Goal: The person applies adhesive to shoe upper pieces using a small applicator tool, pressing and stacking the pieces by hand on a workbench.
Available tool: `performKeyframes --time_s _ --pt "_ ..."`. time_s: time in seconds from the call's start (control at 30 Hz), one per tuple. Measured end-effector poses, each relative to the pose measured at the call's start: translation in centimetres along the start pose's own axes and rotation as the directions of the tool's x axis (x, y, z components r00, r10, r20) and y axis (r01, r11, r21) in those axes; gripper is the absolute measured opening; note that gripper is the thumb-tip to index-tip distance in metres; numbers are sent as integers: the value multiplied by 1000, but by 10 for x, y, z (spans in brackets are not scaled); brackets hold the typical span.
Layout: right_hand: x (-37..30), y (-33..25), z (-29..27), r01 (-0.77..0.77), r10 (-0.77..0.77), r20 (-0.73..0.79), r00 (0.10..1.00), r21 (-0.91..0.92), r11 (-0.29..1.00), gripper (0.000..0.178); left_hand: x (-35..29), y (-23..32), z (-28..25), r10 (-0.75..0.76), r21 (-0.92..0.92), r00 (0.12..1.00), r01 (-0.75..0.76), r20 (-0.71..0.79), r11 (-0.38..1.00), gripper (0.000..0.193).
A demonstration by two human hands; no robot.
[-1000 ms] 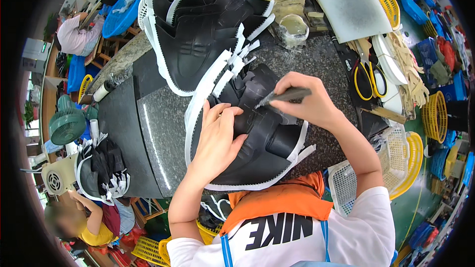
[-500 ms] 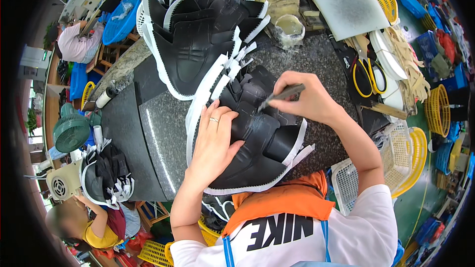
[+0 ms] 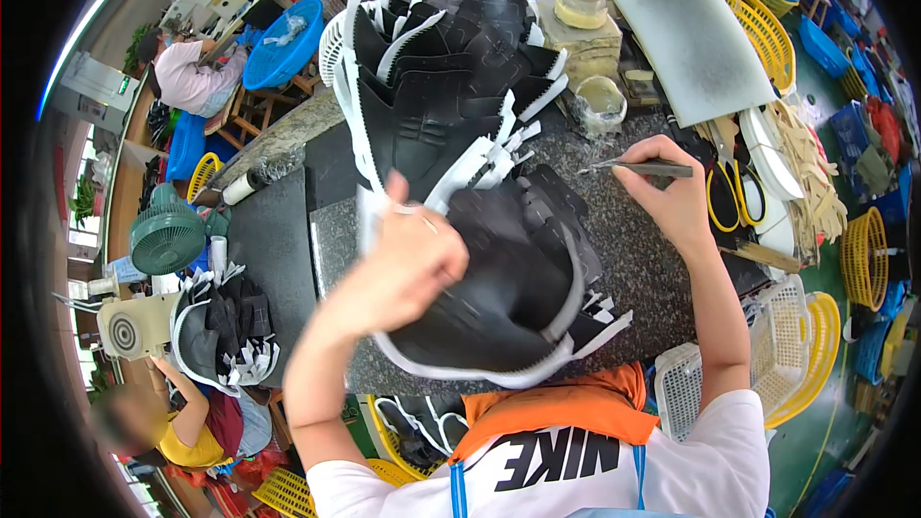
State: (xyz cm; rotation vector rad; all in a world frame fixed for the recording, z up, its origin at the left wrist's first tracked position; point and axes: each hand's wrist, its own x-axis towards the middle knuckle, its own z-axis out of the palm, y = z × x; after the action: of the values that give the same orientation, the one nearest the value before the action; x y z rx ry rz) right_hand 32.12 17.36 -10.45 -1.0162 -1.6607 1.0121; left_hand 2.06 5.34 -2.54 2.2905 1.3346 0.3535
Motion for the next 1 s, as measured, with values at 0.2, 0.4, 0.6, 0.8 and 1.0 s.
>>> performKeyframes --time_s 0.2,0.4,0.6,0.8,1.0 --pt "-13 -10 3 1 0 31 1000 -35 999 16 43 -47 -51 139 551 776 297 -615 780 27" --pt "-31 -10 -7 -299 274 213 938 93 950 12 40 21 95 -94 271 939 190 -331 943 44" --pt "-53 3 11 -97 112 261 959 -69 993 17 41 17 94 -29 303 954 123 -297 945 44" --pt "-66 5 18 92 -84 230 970 -26 995 23 43 19 94 -58 311 961 145 -271 939 40" --pt "-70 0 12 76 -60 234 970 -59 995 24 45 19 86 -91 328 974 158 -209 931 40"
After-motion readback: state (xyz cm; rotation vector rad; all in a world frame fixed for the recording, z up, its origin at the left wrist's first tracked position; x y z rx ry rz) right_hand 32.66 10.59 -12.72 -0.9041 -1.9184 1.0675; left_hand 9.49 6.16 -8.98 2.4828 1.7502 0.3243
